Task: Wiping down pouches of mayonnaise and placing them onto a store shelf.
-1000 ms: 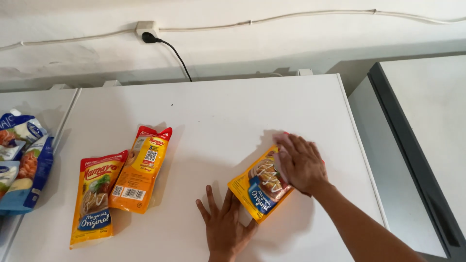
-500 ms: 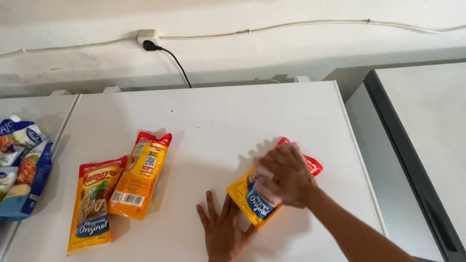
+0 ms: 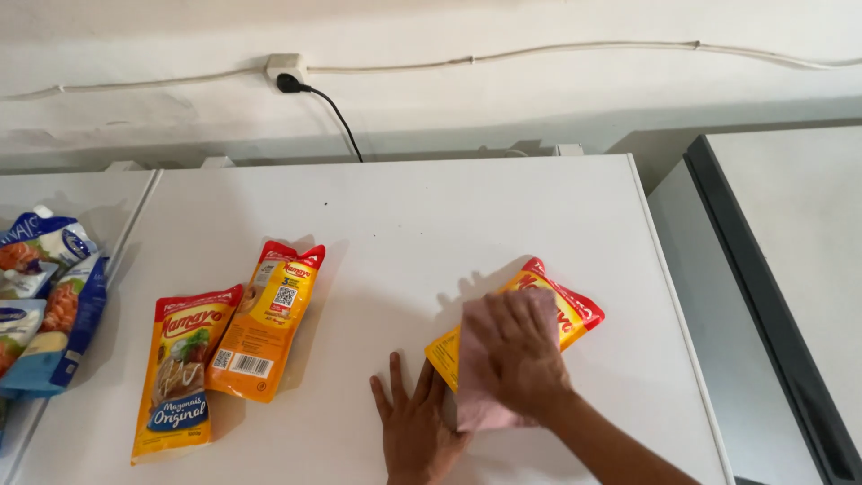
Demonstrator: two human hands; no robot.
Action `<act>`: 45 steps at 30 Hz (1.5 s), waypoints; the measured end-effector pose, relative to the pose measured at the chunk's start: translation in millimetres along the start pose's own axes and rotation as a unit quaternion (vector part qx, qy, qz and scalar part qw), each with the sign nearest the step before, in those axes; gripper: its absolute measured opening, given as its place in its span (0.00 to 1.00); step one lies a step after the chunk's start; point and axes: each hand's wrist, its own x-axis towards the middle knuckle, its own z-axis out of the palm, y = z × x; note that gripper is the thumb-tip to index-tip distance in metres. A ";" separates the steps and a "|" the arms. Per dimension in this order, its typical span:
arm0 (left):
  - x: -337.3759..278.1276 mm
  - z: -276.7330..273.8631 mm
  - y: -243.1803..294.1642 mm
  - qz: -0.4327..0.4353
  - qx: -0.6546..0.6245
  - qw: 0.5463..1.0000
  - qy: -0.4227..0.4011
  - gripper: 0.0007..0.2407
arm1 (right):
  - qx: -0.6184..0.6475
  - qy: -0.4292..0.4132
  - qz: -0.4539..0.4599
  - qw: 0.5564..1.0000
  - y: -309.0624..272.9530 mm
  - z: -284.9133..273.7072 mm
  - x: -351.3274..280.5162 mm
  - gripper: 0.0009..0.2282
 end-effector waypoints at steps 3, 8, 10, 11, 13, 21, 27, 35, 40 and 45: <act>7.4 -23.8 10.3 -0.062 -0.035 0.991 -0.111 0.41 | -0.006 -0.033 0.110 0.993 21.5 -1.5 16.8 0.26; 2.0 -12.1 6.1 -0.059 -0.031 0.996 -0.061 0.40 | -0.019 -0.119 0.345 0.931 45.3 18.3 41.7 0.33; 0.7 -10.6 3.2 -0.037 -0.030 0.998 -0.047 0.39 | -0.059 -0.142 0.422 0.894 57.9 26.7 47.9 0.38; 2.6 -9.9 2.6 -0.032 -0.037 0.998 -0.041 0.39 | -0.026 -0.152 0.493 0.856 62.0 24.7 52.1 0.39; 7.5 -10.5 2.3 -0.028 -0.047 0.998 -0.029 0.39 | 0.005 -0.158 0.558 0.815 43.7 3.4 66.3 0.40; 1.3 1.4 -0.5 -0.004 -0.038 0.999 0.003 0.42 | -0.049 -0.192 0.033 0.980 -4.8 -3.6 23.8 0.26; 8.8 -18.6 5.1 -0.059 -0.049 0.993 -0.087 0.39 | -0.071 -0.092 0.315 0.942 77.7 19.5 18.2 0.30; 2.7 -3.7 -0.2 -0.029 -0.047 0.996 -0.068 0.36 | 0.036 0.086 0.531 0.842 -26.7 35.6 3.9 0.35; 0.2 16.2 -9.0 -0.078 0.014 0.986 -0.149 0.40 | -0.010 0.082 0.435 0.897 -91.3 52.9 -33.1 0.33; -7.1 22.1 -15.1 0.032 0.022 0.998 0.045 0.31 | 0.276 0.158 0.307 0.897 -80.3 38.3 -66.3 0.21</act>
